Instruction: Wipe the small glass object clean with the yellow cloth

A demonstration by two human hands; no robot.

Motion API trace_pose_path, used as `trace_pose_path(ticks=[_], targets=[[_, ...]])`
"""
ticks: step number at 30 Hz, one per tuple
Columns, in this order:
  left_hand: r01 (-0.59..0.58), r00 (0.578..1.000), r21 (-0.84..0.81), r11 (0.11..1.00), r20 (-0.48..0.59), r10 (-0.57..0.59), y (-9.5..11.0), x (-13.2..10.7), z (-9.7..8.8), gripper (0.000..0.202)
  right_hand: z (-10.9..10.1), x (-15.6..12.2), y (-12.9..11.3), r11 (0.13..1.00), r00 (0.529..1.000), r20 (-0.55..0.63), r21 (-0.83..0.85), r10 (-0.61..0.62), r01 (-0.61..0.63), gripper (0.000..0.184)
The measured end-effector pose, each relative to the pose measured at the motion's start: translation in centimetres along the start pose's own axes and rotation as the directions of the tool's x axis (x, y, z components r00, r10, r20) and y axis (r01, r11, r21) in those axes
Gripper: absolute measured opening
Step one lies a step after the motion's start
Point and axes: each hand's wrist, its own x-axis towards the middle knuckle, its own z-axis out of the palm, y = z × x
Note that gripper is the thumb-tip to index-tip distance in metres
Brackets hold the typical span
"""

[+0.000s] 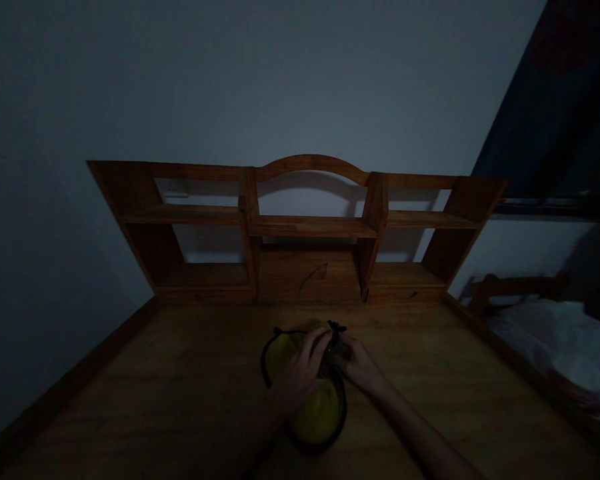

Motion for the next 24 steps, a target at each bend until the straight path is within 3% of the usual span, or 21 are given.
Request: trace_pose_path(ticks=[5,11,24], targets=[[-0.017,1.0,-0.118,0.993,-0.021,0.014,0.0,0.1,-0.5,0.074,0.5,-0.3,0.4,0.984,0.994,-0.102,-0.178,-0.026,0.007,0.03],[-0.015,0.999,-0.166,0.986,-0.04,0.009,-0.3,0.2,-0.3,0.079,0.5,-0.6,0.1,0.942,0.99,-0.134,-0.336,-0.034,-0.013,0.027],[-0.037,0.993,-0.212,0.977,-0.115,0.012,-0.7,0.2,0.8,0.085,0.0,-0.1,0.6,0.973,0.996,-0.09,-0.232,-0.028,0.007,0.033]])
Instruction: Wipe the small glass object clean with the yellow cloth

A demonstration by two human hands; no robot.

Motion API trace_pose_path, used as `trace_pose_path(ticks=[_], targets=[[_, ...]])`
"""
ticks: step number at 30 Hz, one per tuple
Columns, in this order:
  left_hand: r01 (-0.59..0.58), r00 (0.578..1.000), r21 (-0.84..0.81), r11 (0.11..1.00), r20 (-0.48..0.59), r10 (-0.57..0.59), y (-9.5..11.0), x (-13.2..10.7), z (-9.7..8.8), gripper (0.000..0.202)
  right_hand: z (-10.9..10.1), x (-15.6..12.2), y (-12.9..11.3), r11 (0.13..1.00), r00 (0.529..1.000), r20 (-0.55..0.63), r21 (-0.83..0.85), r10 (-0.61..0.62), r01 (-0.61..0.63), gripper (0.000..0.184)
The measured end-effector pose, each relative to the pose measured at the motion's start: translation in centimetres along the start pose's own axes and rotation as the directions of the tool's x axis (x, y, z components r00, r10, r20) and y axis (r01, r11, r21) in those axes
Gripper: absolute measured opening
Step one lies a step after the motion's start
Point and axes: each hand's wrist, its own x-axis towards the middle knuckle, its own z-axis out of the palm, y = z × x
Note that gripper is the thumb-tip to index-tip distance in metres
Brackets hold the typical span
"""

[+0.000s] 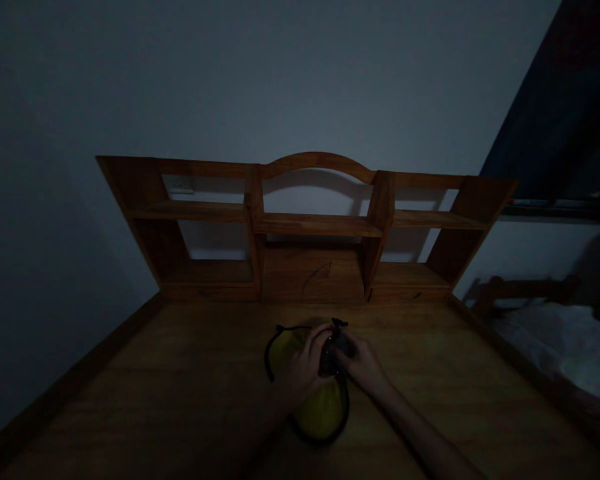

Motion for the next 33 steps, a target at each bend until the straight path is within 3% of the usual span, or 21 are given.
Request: trace_pose_path(ticks=[5,10,17,22,33], targets=[[0.036,0.998,0.06,0.998,0.05,-0.039,0.0,-0.1,-0.1,0.094,-0.1,0.1,0.4,0.99,0.997,0.082,0.141,-0.016,0.004,0.05],[0.028,0.996,0.127,0.992,0.076,-0.038,-0.1,-0.1,0.1,0.093,-0.2,0.0,0.3,0.977,0.991,0.13,0.211,-0.043,0.015,0.048],[0.0,0.986,0.218,0.976,0.161,-0.036,0.3,-0.2,-0.4,0.09,0.0,-0.1,0.6,0.993,0.994,0.085,0.102,-0.068,0.059,0.044],[0.002,0.988,0.221,0.975,0.149,-0.036,0.3,-0.1,-0.3,0.095,0.0,-0.3,0.8,0.998,0.997,0.056,-0.025,-0.051,0.053,0.043],[0.014,0.992,0.177,0.984,0.119,-0.036,0.6,0.0,-0.4,0.094,-0.4,-0.5,-0.5,0.985,0.994,0.05,-0.142,-0.096,0.102,0.031]])
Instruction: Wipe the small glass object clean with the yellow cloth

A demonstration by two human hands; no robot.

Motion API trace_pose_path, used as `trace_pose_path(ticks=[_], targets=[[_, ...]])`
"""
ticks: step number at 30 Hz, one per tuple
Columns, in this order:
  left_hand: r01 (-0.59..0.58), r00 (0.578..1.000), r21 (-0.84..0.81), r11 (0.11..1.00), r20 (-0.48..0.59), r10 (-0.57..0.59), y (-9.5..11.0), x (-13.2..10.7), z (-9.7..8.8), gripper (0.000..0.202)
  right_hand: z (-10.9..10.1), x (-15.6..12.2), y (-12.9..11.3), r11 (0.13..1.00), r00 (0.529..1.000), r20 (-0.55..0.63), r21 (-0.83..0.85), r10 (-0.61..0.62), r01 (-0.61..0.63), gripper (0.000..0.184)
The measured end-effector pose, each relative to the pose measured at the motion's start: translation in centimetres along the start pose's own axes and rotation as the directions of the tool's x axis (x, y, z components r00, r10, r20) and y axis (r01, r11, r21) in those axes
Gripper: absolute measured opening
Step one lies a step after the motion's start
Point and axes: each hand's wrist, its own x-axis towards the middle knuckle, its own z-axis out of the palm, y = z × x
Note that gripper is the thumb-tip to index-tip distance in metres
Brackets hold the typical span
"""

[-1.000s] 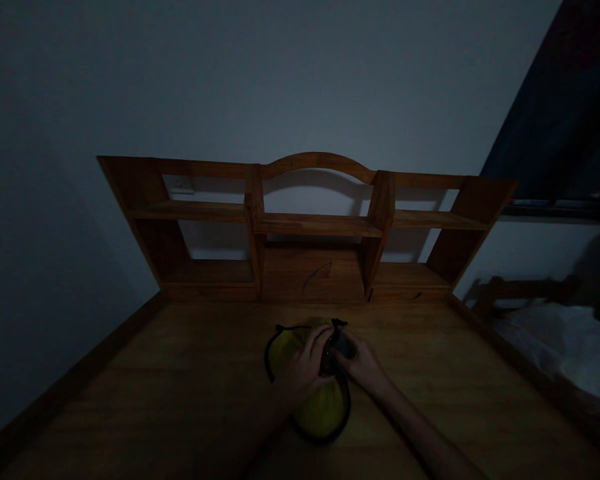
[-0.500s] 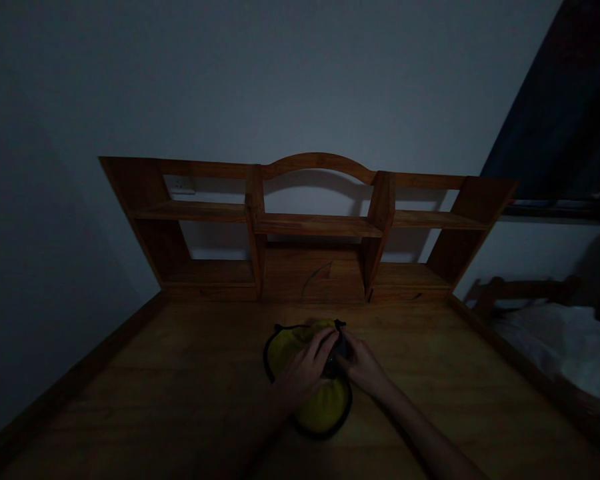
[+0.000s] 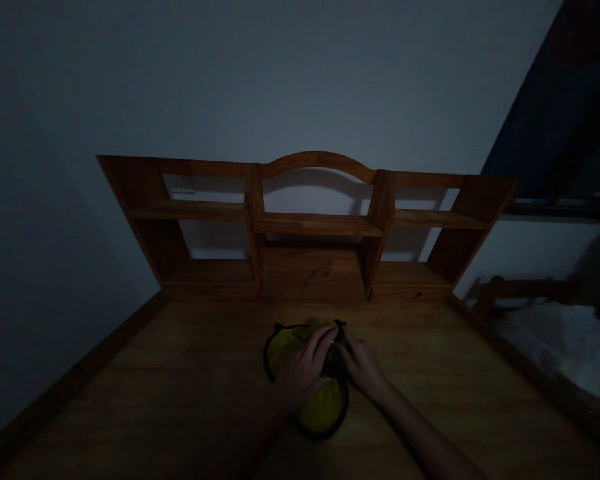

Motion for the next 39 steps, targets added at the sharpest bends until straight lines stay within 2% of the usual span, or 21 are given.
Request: trace_pose_path(ticks=[6,10,14,17,21,24,29,39], targets=[[-0.023,1.0,0.056,0.998,-0.005,0.023,0.1,-0.1,-0.2,0.091,-0.3,-0.1,0.2,0.999,1.0,0.011,0.044,-0.004,0.004,0.026],[-0.024,0.998,0.116,0.993,-0.05,0.03,0.1,-0.3,-0.2,0.084,-0.5,0.3,0.5,0.97,0.999,0.03,0.242,0.019,-0.026,0.024],[0.042,0.99,0.085,0.996,-0.141,-0.029,0.0,-0.3,0.2,0.088,-0.5,0.7,0.7,0.838,0.985,0.115,0.517,0.131,-0.172,0.025],[0.051,0.977,0.022,0.998,-0.21,-0.045,0.0,-0.1,0.2,0.085,-0.4,0.8,0.9,0.712,0.964,0.177,0.65,0.2,-0.267,0.025],[0.056,0.949,-0.085,0.995,-0.305,-0.079,-0.1,0.2,0.1,0.082,-0.2,1.0,1.0,0.551,0.954,0.193,0.783,0.228,-0.29,0.028],[0.067,0.927,-0.151,0.986,-0.356,-0.117,-0.1,0.3,0.1,0.082,-0.4,1.0,0.6,0.484,0.939,0.222,0.811,0.262,-0.327,0.03],[0.033,0.942,-0.176,0.984,-0.325,-0.089,-0.2,0.2,0.5,0.084,-0.9,1.0,-0.2,0.48,0.918,0.273,0.788,0.289,-0.386,0.032],[-0.008,0.949,-0.19,0.982,-0.312,-0.053,-0.1,0.1,0.4,0.084,-0.3,1.1,0.2,0.54,0.941,0.211,0.776,0.265,-0.326,0.031]])
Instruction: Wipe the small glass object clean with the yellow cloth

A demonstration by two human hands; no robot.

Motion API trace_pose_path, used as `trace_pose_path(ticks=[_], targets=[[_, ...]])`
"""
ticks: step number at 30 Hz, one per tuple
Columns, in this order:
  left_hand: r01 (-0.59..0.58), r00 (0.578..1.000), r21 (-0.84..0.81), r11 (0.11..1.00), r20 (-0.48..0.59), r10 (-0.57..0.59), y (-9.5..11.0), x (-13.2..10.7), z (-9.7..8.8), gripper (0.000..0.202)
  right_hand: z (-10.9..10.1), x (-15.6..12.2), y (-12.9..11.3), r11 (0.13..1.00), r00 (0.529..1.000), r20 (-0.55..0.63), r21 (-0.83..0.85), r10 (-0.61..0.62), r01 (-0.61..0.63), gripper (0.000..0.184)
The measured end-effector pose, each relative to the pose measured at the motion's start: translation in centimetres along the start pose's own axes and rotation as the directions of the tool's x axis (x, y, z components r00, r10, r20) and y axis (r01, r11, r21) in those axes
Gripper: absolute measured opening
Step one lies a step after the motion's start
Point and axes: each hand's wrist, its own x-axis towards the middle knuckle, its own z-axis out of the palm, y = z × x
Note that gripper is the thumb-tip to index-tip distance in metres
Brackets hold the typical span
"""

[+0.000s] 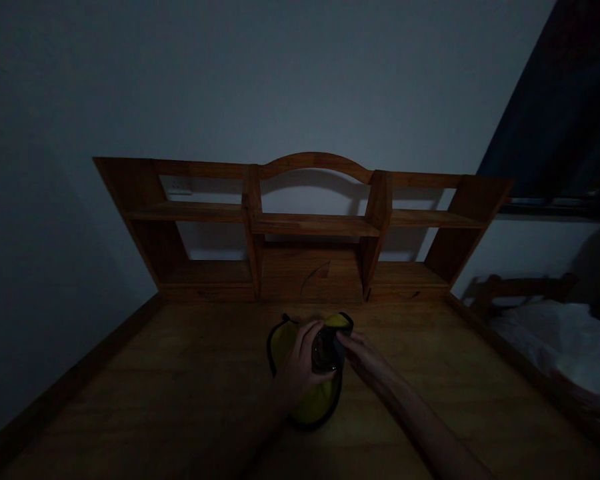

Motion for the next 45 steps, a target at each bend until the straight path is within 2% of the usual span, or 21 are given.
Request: trace_pose_path(ticks=[6,11,15,20,24,28,31,34,37,41,45], targets=[[0.002,0.999,0.028,1.0,-0.04,-0.001,0.1,-0.1,0.1,0.083,0.2,0.0,-0.1,1.0,1.0,-0.002,-0.009,-0.016,0.016,0.036],[0.03,0.997,0.012,0.999,-0.077,-0.029,0.2,0.0,0.1,0.082,-0.4,-0.3,-0.4,0.997,0.996,0.062,0.05,0.059,-0.062,0.034],[0.066,0.985,-0.022,0.998,-0.158,-0.069,0.3,0.4,0.0,0.08,-0.9,-0.3,-0.3,0.994,0.993,0.089,0.068,0.074,-0.08,0.035],[0.14,0.96,-0.099,0.985,-0.229,-0.16,-0.1,0.8,-0.1,0.076,-0.1,-0.3,0.2,0.995,0.996,0.074,0.079,0.051,-0.057,0.039],[0.12,0.965,-0.1,0.988,-0.221,-0.14,-0.4,0.8,0.1,0.079,0.4,-0.4,0.1,0.994,0.995,0.088,0.092,0.054,-0.062,0.036],[0.102,0.979,-0.042,0.994,-0.172,-0.108,-0.4,0.6,0.1,0.082,0.2,-0.5,-0.1,0.993,0.995,0.07,0.089,0.067,-0.073,0.033],[0.083,0.992,0.037,0.996,-0.102,-0.079,-0.1,0.3,0.0,0.083,0.0,-0.3,0.1,0.998,0.998,0.054,0.056,0.025,-0.028,0.032],[0.009,0.999,0.139,0.99,0.041,-0.015,0.3,0.0,0.0,0.088,-0.3,0.0,0.8,0.999,0.998,0.053,-0.014,-0.042,0.042,0.038],[-0.041,0.982,0.209,0.977,0.189,0.001,0.8,-0.2,0.2,0.097,-0.7,0.3,1.7,0.988,0.995,0.05,-0.123,-0.091,0.097,0.05],[-0.038,0.962,0.212,0.976,0.272,-0.021,1.4,-0.1,0.4,0.103,-0.9,0.5,2.6,0.937,0.981,-0.003,-0.297,-0.194,0.184,0.05],[-0.014,0.957,0.138,0.99,0.289,-0.026,1.7,-0.1,0.2,0.101,-1.0,0.4,2.7,0.834,0.954,0.021,-0.481,-0.299,0.272,0.043]])
